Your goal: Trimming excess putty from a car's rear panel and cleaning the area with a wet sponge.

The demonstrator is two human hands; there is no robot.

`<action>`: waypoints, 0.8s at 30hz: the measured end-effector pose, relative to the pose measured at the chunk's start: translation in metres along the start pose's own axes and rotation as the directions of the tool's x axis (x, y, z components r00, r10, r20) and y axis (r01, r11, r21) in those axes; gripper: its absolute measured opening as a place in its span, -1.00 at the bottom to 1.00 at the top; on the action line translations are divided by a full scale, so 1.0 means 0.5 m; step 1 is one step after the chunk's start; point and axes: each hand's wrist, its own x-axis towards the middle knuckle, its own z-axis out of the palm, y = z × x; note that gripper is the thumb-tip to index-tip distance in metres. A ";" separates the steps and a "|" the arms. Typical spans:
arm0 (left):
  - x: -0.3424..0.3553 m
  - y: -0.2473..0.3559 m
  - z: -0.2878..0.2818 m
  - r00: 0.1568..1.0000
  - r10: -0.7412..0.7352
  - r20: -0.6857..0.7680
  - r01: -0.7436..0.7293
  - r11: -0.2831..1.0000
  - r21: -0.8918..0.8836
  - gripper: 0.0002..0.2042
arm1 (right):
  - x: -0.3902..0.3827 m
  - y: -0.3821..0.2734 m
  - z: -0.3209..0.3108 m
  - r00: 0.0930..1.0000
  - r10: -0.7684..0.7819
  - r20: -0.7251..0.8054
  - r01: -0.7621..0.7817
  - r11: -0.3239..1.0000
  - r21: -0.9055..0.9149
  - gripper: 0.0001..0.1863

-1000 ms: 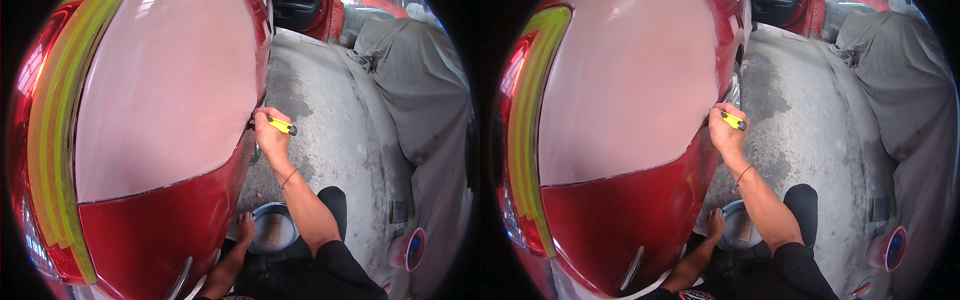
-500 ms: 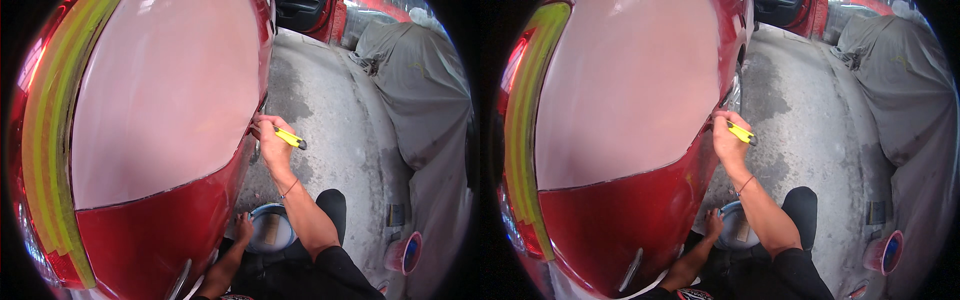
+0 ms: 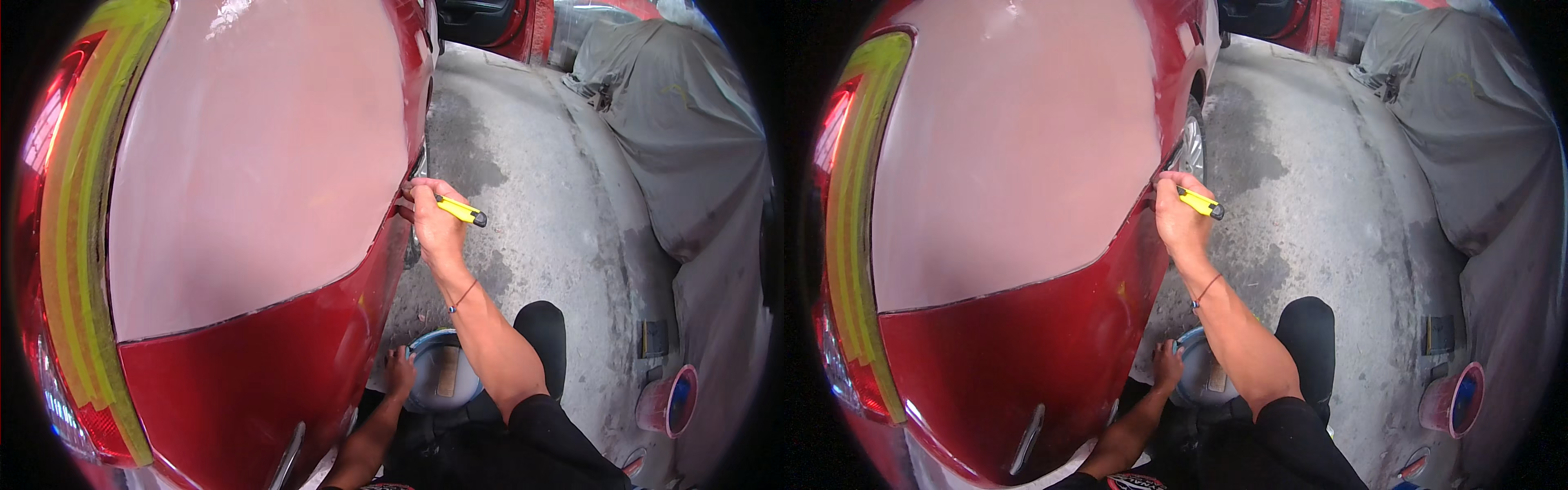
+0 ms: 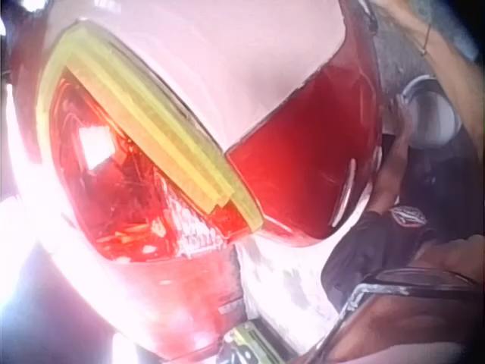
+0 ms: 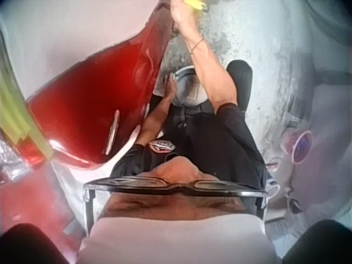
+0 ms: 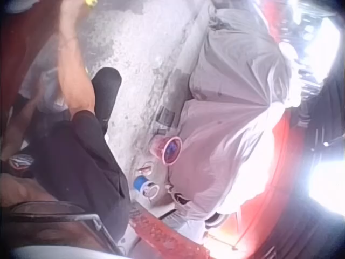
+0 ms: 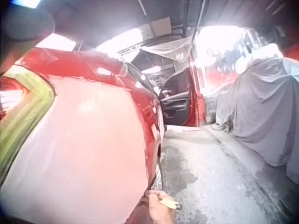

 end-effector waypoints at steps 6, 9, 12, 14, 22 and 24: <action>-0.004 0.016 -0.007 1.000 -0.004 0.004 0.004 1.000 -0.017 -0.69 | 0.007 -0.007 0.005 0.999 -0.006 -0.037 0.003 0.997 -0.076 -0.73; -0.002 0.018 -0.010 0.999 -0.031 0.037 0.030 0.999 0.026 -0.71 | 0.015 -0.005 0.014 0.991 -0.061 -0.119 0.049 0.994 -0.102 -0.74; -0.002 0.018 -0.012 0.998 -0.042 0.037 0.040 0.999 0.032 -0.71 | 0.008 -0.026 0.021 0.991 -0.092 -0.095 0.068 0.971 -0.228 -0.76; -0.003 0.013 -0.012 0.998 -0.049 0.045 0.047 0.998 0.040 -0.71 | -0.007 -0.042 0.024 0.990 -0.118 -0.080 0.084 0.934 -0.347 -0.77; 0.001 0.014 -0.007 1.000 -0.018 0.023 0.016 0.998 0.060 -0.72 | -0.017 -0.018 0.005 0.998 -0.052 -0.023 0.050 0.995 -0.085 -0.78; -0.001 0.005 -0.005 1.000 0.006 -0.001 -0.006 0.998 0.055 -0.72 | -0.025 -0.020 0.008 0.999 -0.035 -0.023 0.036 0.999 0.017 -0.78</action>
